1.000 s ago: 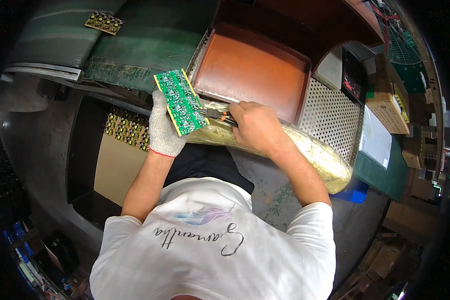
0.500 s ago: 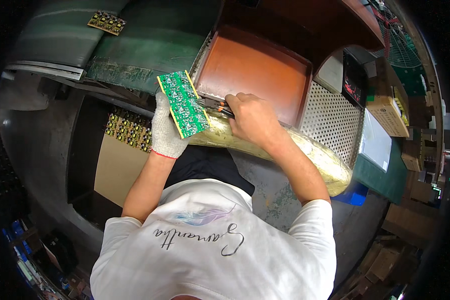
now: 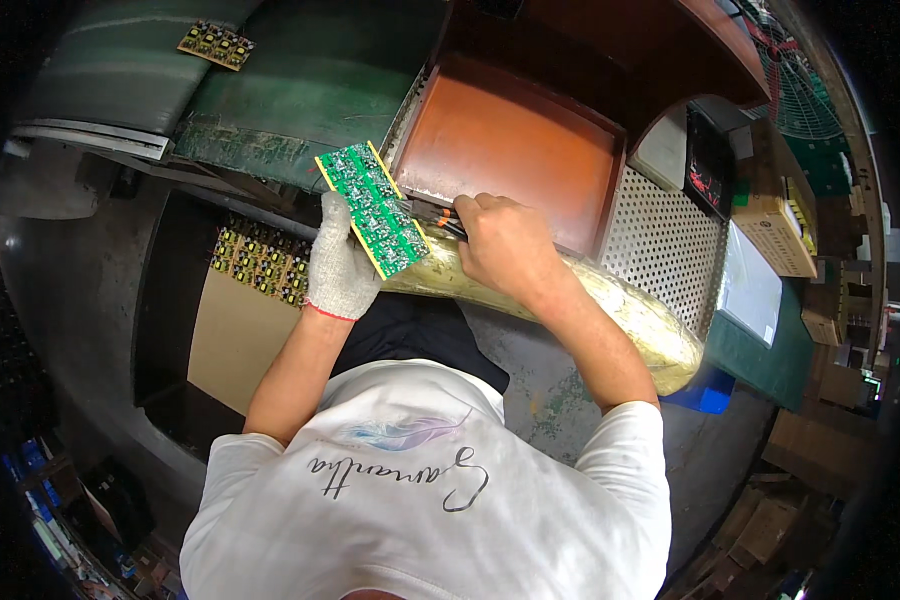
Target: Using snips to cut and separate small electronic components from a PCB and placing them into a tray.
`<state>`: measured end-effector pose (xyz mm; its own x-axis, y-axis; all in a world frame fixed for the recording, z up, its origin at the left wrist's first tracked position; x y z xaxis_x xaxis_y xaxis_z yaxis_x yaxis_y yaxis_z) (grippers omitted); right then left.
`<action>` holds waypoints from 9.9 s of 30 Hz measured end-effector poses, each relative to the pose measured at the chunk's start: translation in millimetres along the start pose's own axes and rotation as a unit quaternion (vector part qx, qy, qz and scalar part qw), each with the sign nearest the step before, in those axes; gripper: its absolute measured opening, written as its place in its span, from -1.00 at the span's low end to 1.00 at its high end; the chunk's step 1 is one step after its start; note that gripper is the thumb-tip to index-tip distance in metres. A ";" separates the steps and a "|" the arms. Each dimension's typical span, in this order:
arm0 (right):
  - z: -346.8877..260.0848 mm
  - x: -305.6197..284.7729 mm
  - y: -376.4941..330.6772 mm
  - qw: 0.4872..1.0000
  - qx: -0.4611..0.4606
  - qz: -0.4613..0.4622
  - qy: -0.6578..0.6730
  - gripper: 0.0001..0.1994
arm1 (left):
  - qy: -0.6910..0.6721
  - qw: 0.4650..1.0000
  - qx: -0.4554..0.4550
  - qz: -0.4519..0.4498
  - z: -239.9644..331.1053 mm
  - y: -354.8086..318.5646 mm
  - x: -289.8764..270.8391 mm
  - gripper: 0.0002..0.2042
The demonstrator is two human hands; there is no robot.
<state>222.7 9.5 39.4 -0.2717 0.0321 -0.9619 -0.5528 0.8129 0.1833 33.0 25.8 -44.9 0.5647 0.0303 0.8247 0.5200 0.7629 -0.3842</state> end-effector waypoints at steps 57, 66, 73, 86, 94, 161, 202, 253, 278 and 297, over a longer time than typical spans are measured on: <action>11.0 13.7 15.9 0.997 0.055 -0.044 0.018 -0.75 | 0.011 0.998 -0.038 -0.048 -3.0 -1.1 -7.8 -0.50; 18.8 6.9 22.5 1.000 0.014 0.015 0.002 -0.60 | -0.010 0.996 -0.055 -0.072 2.6 -5.3 -1.2 -0.41; 30.1 13.9 29.9 0.998 0.026 0.026 0.043 -0.57 | -0.008 0.996 -0.051 -0.075 2.2 -5.2 2.6 -0.34; 30.1 7.1 41.6 0.999 0.007 0.033 -0.030 -0.75 | 0.062 0.995 -0.045 -0.058 1.4 -1.5 -6.4 -0.08; 19.6 4.0 40.5 0.996 0.012 0.078 -0.031 -0.81 | 0.084 0.992 -0.041 -0.087 5.9 -5.2 9.8 -0.19; 72.2 57.7 63.0 0.992 0.098 0.070 -0.030 -0.80 | 0.752 0.528 0.004 0.395 28.1 -180.0 -392.2 -0.42; 145.7 64.4 43.3 0.621 0.220 0.341 0.670 -0.66 | 0.312 0.855 0.224 0.347 330.4 27.2 -125.0 -0.54; 100.7 23.6 32.9 0.713 0.210 0.107 0.660 -0.55 | 0.496 0.868 -0.020 0.004 5.0 37.9 115.6 -0.30; 24.0 -12.0 -36.7 0.996 0.020 0.023 0.083 -0.74 | -0.076 0.985 -0.029 -0.150 11.9 16.7 17.9 -0.48; 13.6 -1.9 -29.8 0.997 0.013 -0.045 0.055 -0.71 | -0.032 0.990 -0.018 -0.136 12.5 18.2 11.9 -0.32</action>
<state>250.4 -6.8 32.9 -0.3068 -0.1051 -0.9460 -0.5590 0.8243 0.0897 41.1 48.1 -37.0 0.3596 -0.1305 0.9239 0.6695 0.7258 -0.1580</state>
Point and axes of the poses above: each hand's wrist, its own y-axis towards the middle knuckle, its own x-axis out of the palm, z = x × y, the point moved 6 cm from there along y, towards the middle knuckle, and after that the axes turned 15 degrees about -x, right-handed, at the moved point
